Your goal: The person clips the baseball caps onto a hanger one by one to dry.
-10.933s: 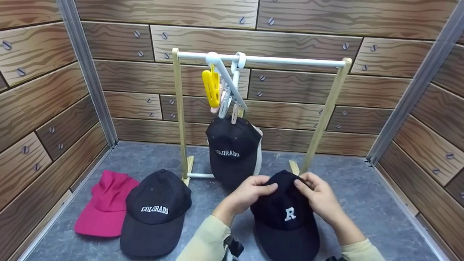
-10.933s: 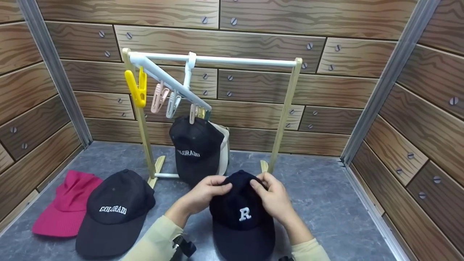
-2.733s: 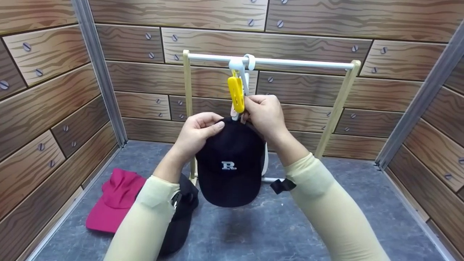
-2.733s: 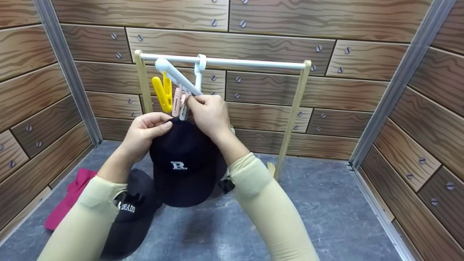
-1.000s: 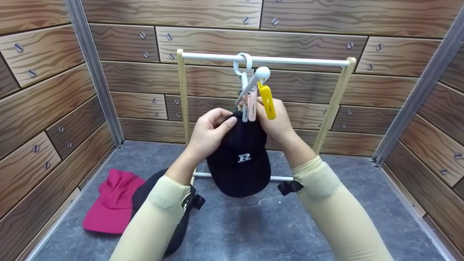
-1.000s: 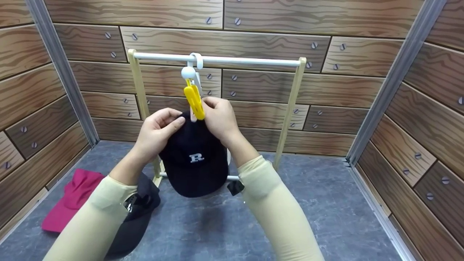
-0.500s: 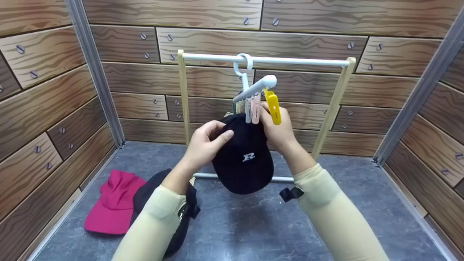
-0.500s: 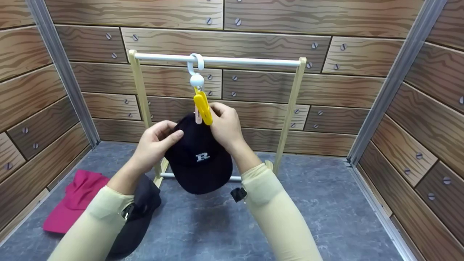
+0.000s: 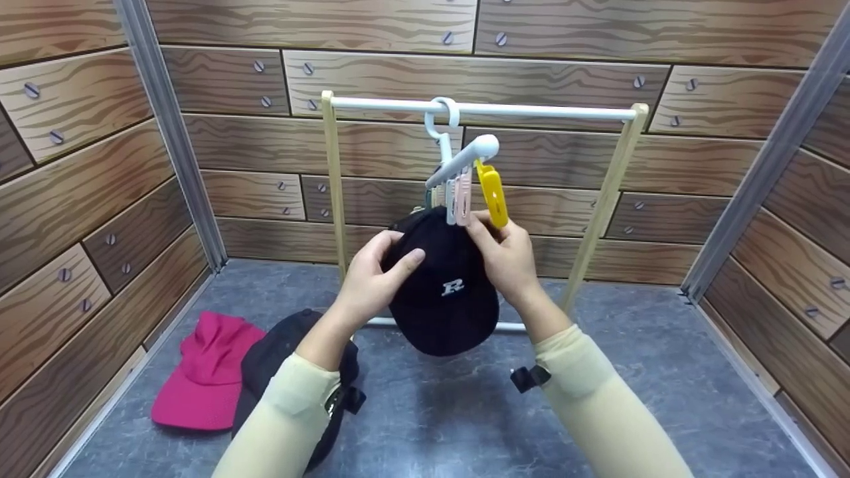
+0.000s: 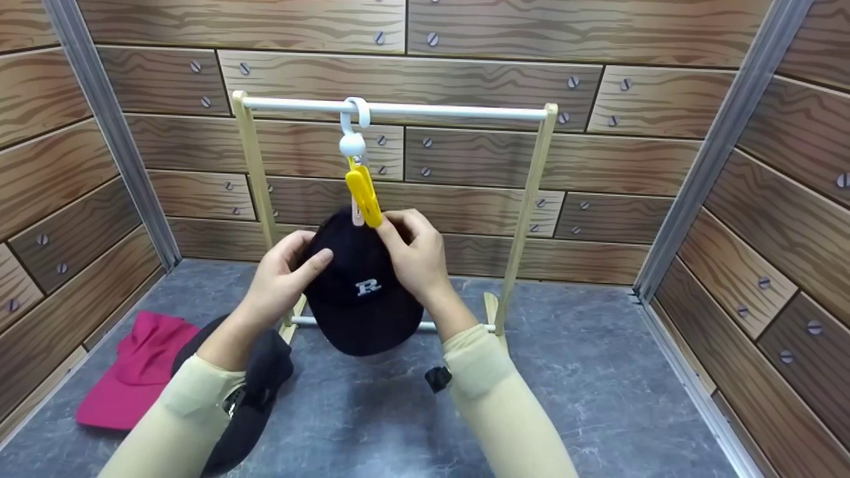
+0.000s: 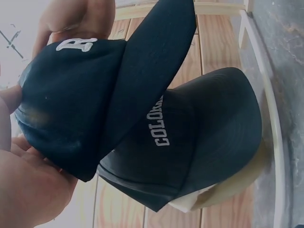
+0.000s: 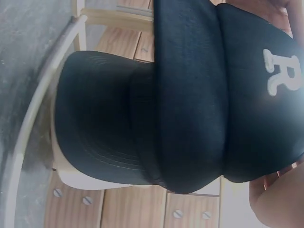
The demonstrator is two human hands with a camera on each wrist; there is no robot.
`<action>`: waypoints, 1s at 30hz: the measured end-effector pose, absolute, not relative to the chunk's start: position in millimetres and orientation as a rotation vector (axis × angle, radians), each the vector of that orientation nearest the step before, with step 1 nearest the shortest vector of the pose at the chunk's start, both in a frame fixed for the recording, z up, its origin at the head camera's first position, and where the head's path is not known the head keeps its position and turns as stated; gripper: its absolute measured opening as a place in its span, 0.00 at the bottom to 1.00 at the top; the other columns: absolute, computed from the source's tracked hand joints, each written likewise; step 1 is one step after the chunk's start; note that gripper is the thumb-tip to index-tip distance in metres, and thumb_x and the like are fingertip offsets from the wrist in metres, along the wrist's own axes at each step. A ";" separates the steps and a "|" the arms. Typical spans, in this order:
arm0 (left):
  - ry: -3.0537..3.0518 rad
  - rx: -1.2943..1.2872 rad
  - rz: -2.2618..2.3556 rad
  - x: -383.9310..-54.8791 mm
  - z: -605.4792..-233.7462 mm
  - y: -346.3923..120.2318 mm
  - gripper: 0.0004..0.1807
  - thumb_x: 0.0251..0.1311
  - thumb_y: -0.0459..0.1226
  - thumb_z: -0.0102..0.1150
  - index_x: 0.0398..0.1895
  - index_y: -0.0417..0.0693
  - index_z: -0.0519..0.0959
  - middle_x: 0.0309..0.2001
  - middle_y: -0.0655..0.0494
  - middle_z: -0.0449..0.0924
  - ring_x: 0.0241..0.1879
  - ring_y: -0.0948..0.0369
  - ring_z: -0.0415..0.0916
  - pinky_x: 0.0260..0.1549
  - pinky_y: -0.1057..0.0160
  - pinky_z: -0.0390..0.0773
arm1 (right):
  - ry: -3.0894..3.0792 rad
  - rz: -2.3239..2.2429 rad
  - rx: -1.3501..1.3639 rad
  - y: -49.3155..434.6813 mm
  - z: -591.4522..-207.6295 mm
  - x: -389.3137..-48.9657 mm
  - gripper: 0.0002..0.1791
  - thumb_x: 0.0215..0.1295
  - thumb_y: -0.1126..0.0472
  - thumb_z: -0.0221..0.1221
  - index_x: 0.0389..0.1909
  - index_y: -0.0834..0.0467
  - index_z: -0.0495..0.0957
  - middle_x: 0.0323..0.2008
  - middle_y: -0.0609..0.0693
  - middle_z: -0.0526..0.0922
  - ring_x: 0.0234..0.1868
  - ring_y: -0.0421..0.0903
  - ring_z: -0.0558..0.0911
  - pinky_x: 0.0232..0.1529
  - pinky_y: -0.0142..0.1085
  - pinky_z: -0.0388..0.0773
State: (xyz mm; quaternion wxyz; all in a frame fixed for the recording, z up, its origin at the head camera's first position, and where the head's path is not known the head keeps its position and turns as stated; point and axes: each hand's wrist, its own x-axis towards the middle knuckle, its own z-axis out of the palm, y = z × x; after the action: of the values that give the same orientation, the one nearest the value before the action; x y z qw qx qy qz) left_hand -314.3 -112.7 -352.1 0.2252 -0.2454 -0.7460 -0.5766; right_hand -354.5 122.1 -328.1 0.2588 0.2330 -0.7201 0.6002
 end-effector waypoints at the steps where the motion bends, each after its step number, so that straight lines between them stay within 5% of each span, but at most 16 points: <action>1: -2.055 -0.673 -1.595 -314.3 -353.8 -112.7 0.14 0.76 0.43 0.72 0.54 0.44 0.84 0.44 0.56 0.86 0.48 0.57 0.82 0.53 0.57 0.80 | -1.957 1.624 0.620 122.8 -330.5 -354.4 0.12 0.81 0.59 0.66 0.53 0.64 0.90 0.46 0.53 0.91 0.45 0.44 0.86 0.51 0.33 0.80; 10: -2.028 -0.609 -1.684 -311.8 -370.7 -114.0 0.21 0.76 0.42 0.72 0.64 0.42 0.81 0.54 0.50 0.87 0.55 0.56 0.82 0.59 0.55 0.80 | -1.931 1.632 0.584 129.7 -348.9 -353.8 0.15 0.81 0.59 0.66 0.59 0.63 0.89 0.55 0.55 0.90 0.53 0.46 0.86 0.57 0.34 0.80; 20: -2.030 -0.555 -1.696 -309.5 -389.7 -121.5 0.24 0.75 0.43 0.73 0.66 0.43 0.80 0.59 0.50 0.83 0.59 0.55 0.80 0.63 0.53 0.79 | -1.884 1.726 0.612 135.4 -370.1 -350.8 0.15 0.83 0.62 0.63 0.61 0.67 0.86 0.58 0.57 0.87 0.51 0.44 0.88 0.50 0.33 0.86; 30: -2.107 -0.548 -1.669 -304.3 -404.2 -126.7 0.35 0.75 0.44 0.72 0.79 0.43 0.71 0.71 0.46 0.76 0.67 0.53 0.76 0.69 0.46 0.75 | -1.932 1.762 0.543 142.1 -398.0 -347.9 0.18 0.84 0.62 0.62 0.66 0.66 0.83 0.61 0.59 0.87 0.57 0.45 0.86 0.62 0.33 0.80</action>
State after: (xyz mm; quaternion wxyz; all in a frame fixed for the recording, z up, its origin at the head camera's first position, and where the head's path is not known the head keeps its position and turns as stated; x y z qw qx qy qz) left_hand -304.3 -126.7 -404.2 0.1981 -0.1960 -0.7529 -0.5963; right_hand -347.9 142.1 -398.0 0.2335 0.1977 -0.7035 0.6415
